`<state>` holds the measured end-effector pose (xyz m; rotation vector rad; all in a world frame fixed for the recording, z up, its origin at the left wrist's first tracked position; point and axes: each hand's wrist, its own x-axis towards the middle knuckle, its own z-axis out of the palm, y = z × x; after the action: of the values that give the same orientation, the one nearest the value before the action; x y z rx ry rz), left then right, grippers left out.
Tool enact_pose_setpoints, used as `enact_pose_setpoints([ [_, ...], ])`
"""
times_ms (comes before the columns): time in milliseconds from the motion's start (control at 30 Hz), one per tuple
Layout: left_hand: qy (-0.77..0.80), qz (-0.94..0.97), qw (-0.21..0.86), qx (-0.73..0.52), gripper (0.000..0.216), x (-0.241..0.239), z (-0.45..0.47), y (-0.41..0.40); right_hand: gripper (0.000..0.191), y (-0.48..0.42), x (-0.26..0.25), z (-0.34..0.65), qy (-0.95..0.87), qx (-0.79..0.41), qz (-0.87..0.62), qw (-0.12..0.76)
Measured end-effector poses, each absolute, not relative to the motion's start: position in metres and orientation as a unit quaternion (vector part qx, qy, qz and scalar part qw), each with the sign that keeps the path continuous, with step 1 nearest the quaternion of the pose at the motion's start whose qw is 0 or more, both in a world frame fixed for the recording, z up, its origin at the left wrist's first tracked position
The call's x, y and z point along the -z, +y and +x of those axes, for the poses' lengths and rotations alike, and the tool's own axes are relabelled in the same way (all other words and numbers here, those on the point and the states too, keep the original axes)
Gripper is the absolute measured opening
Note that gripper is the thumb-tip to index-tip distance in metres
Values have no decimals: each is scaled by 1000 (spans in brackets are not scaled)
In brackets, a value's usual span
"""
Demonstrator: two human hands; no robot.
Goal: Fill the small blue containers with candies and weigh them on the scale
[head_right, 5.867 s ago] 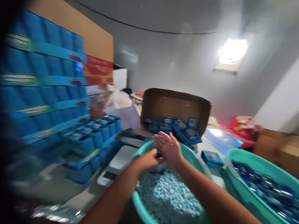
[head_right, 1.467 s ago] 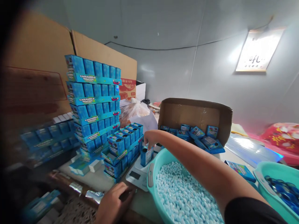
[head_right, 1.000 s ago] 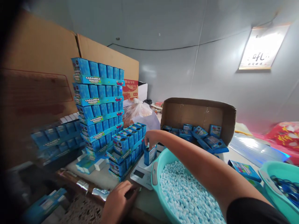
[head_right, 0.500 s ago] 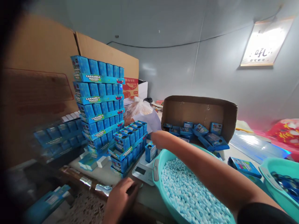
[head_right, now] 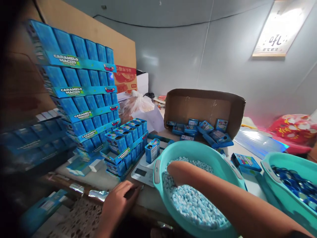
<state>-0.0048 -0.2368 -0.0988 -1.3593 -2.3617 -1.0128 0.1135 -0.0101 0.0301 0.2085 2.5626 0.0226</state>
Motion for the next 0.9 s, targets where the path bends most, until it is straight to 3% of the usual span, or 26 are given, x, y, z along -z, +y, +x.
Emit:
enact_pose_setpoints([
  [300,-822,-439,70,357,39,93,-3,-237,42,10,-18,112,962,5,61,267],
  [433,-814,-394,30,426,37,86,-1,-236,37,15,-22,111,970,13,69,234],
  [567,-775,-351,104,514,29,44,30,-215,36,23,-30,111,977,37,97,186],
  [667,-726,-524,64,441,20,4,68,-178,32,33,-27,111,972,49,103,204],
  [733,-734,-604,-29,309,22,-13,88,-149,26,40,-22,110,966,60,93,234],
  [800,-760,-621,-84,169,24,-19,101,-123,28,46,-17,109,960,75,85,256],
  [900,-782,-607,-108,91,18,-10,109,-96,38,52,-12,108,956,93,81,266],
])
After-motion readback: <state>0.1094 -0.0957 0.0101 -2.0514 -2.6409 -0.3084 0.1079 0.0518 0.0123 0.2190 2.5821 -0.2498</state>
